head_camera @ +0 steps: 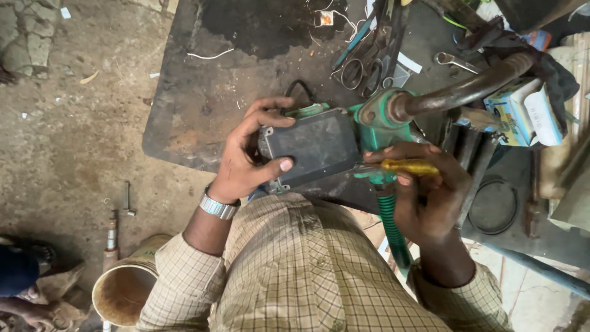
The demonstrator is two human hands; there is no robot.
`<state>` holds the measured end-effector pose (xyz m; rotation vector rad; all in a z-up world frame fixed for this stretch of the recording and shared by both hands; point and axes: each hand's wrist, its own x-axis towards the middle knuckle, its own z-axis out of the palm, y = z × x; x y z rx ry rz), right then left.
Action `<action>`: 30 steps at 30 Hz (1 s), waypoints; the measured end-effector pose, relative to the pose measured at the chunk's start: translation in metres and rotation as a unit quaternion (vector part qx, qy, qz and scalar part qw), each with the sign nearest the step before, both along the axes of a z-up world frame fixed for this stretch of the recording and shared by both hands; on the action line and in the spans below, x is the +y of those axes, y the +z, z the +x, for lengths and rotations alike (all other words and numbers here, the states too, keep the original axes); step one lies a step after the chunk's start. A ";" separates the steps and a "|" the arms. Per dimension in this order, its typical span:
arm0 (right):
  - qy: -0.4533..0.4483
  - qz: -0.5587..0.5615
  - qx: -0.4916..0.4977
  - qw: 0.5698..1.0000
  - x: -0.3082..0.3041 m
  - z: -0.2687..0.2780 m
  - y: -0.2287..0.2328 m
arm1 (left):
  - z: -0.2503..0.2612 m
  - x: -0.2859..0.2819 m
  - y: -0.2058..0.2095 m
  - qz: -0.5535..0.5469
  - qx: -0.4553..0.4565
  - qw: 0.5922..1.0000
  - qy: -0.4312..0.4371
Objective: The person disassembles a green electrical component clamped in a vise, removes a black cover, and uses a screwdriver to adjust internal parts. They then reassemble the component by replacing the cover and tightening screws.
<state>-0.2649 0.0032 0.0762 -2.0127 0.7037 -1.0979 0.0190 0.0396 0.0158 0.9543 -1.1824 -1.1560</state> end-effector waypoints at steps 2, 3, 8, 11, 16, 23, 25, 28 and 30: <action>0.001 0.011 -0.004 1.000 0.000 -0.001 0.002 | 0.000 0.000 0.000 0.000 -0.001 1.000 0.000; 0.002 0.001 0.000 1.000 0.000 -0.001 0.004 | 0.000 0.000 0.001 0.000 -0.001 1.000 -0.001; 0.009 -0.010 0.022 1.000 0.000 0.001 0.006 | 0.000 0.000 0.002 -0.006 -0.004 1.000 -0.003; 0.022 -0.022 0.016 0.999 -0.003 0.002 0.007 | 0.000 -0.001 0.004 -0.005 0.000 1.000 -0.004; 0.040 -0.030 0.021 0.999 -0.005 0.002 0.009 | 0.000 -0.001 0.004 -0.001 0.002 1.000 -0.005; 0.074 -0.103 0.012 0.992 -0.020 -0.001 0.019 | -0.001 -0.002 0.002 -0.001 0.010 1.000 -0.007; 0.084 -0.104 0.009 0.991 -0.022 -0.004 0.026 | -0.002 -0.002 0.001 0.002 0.019 1.000 -0.006; 0.106 -0.099 -0.006 0.989 -0.024 -0.003 0.034 | -0.002 -0.001 0.001 0.004 0.013 1.000 -0.006; 0.045 -0.114 0.023 0.992 -0.018 -0.001 0.037 | -0.001 -0.001 0.001 0.002 0.006 1.000 -0.003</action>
